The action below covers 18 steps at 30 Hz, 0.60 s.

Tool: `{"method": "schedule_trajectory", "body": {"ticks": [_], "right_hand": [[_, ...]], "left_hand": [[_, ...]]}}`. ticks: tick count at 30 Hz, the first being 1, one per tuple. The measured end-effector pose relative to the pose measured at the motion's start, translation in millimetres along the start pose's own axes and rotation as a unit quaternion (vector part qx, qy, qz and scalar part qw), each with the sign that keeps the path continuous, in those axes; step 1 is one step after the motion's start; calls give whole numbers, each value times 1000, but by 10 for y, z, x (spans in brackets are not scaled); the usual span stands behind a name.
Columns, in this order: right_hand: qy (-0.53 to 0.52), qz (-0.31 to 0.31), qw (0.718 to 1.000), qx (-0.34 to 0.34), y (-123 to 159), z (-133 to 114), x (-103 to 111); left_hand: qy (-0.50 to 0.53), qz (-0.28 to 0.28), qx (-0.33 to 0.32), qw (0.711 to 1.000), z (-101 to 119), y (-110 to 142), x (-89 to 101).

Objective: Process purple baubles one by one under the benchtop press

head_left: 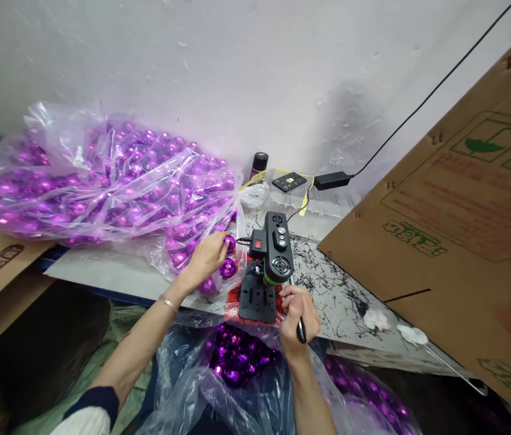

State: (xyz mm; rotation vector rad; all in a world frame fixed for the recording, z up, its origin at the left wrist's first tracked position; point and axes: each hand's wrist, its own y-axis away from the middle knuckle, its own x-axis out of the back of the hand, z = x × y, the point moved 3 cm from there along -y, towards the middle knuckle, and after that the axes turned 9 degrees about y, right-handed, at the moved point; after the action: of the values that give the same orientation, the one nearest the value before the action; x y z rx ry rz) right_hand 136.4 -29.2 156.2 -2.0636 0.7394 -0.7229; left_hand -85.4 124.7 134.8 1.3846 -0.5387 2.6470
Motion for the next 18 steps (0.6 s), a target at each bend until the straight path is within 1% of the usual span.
{"method": "schedule_trajectory", "body": {"ticks": [1, 2, 4, 7, 9, 12, 13, 14, 15, 16, 18], "right_hand": [[-1, 6, 1000, 2, -1, -4, -3], [-2, 11, 1000, 4, -1, -6, -7], [-5, 16, 1000, 6, 2, -6, -16], [-8, 10, 1000, 5, 12, 0, -27], [-9, 9, 1000, 6, 13, -1, -26], [-10, 10, 1000, 16, 4, -10, -20], [-9, 9, 1000, 17, 0, -11, -19], [-9, 7, 1000, 17, -3, -11, -18], [-8, 5, 1000, 14, -3, -8, -18], [-8, 3, 1000, 11, -1, -5, -19], [-9, 1, 1000, 7, 9, 2, -22]], "left_hand": [[-15, -42, 32, 998, 42, -119, -94], [-27, -69, 64, 995, 63, -233, -169], [-41, -90, 117, 988, 63, -426, -273], [-32, -108, 151, 982, 29, -574, -346], [-9, -120, 153, 981, 1, -575, -335], [35, -126, 139, 982, -64, -476, -228], [75, -116, 139, 981, -98, -421, -176], [142, -94, 143, 975, -137, -354, -121], [232, -58, 149, 960, -182, -273, -67], [334, -15, 155, 929, -230, -176, -21], [480, 45, 160, 861, -316, 69, 23]]}}
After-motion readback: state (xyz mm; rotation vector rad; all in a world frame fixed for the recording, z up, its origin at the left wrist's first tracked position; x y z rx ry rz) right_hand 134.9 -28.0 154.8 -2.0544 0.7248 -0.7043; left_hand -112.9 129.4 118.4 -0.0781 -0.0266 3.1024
